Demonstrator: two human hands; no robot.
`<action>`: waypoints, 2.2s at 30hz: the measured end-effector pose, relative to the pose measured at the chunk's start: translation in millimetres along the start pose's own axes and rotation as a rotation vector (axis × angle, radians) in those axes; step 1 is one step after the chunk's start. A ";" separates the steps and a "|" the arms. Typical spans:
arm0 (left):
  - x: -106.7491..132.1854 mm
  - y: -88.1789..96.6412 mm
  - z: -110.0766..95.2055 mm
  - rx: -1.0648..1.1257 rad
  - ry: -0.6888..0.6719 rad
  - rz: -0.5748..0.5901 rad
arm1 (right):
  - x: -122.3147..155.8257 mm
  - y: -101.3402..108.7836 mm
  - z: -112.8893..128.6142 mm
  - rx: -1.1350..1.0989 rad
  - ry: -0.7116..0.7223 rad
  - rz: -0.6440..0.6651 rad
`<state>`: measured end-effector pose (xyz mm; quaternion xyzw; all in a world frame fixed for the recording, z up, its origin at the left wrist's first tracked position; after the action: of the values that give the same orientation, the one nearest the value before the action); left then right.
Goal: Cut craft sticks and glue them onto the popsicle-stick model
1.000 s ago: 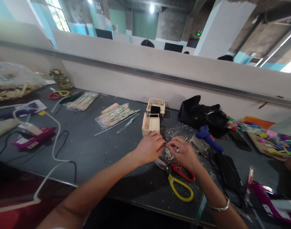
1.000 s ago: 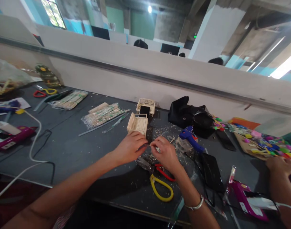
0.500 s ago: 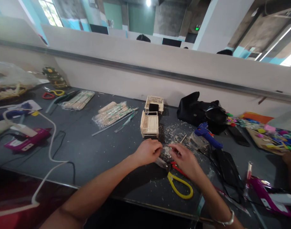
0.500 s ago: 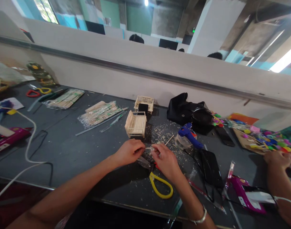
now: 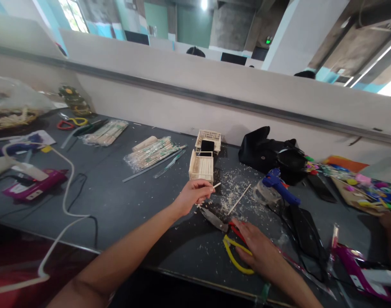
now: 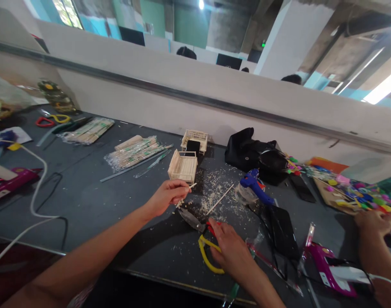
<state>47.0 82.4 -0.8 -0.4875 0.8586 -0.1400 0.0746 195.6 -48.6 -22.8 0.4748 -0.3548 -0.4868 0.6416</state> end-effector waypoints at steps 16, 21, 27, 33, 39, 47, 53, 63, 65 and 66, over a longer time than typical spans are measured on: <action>-0.9 8.6 -12.9 0.129 -0.095 -0.080 | -19.3 56.9 -18.3 -0.428 -0.084 -0.376; 1.4 4.3 -11.9 0.120 -0.108 -0.087 | -50.8 57.4 8.7 -0.457 -0.042 -0.335; 4.9 -4.4 -4.1 0.080 -0.076 -0.060 | -65.4 43.8 19.6 -0.404 -0.021 -0.351; 5.1 -7.3 8.0 0.050 -0.031 -0.056 | -63.7 35.0 18.4 -0.326 0.020 -0.348; 7.8 -15.1 4.6 -0.015 -0.055 -0.005 | -59.2 35.9 22.4 -0.323 0.115 -0.358; 10.1 -18.3 -1.3 -0.069 -0.120 0.023 | -55.7 32.1 23.2 -0.318 0.148 -0.348; 11.8 -24.7 -3.4 -0.073 -0.156 0.050 | -58.7 21.6 13.9 -0.321 0.031 -0.266; 18.2 -20.9 -7.4 -0.484 -0.335 -0.069 | -59.3 9.4 0.4 -0.227 -0.096 -0.201; 20.8 -21.1 -12.7 -0.547 -0.395 -0.094 | -59.4 9.7 2.0 -0.217 -0.102 -0.202; 21.8 -22.0 -14.5 -0.562 -0.418 -0.094 | -59.5 9.9 3.3 -0.212 -0.099 -0.203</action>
<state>49.9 55.5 20.0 -0.5460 0.8064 0.2013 0.1052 179.1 8.4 -12.0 0.4133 -0.2829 -0.6066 0.6175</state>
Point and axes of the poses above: each hand's wrist, its own x-axis away from the middle knuckle, its own y-axis out of the back of the hand, z = x × y, the point moved 9 cm from there along -x, towards the middle knuckle, and after that the axes turned 3 degrees about -y, right-handed, at the moved point
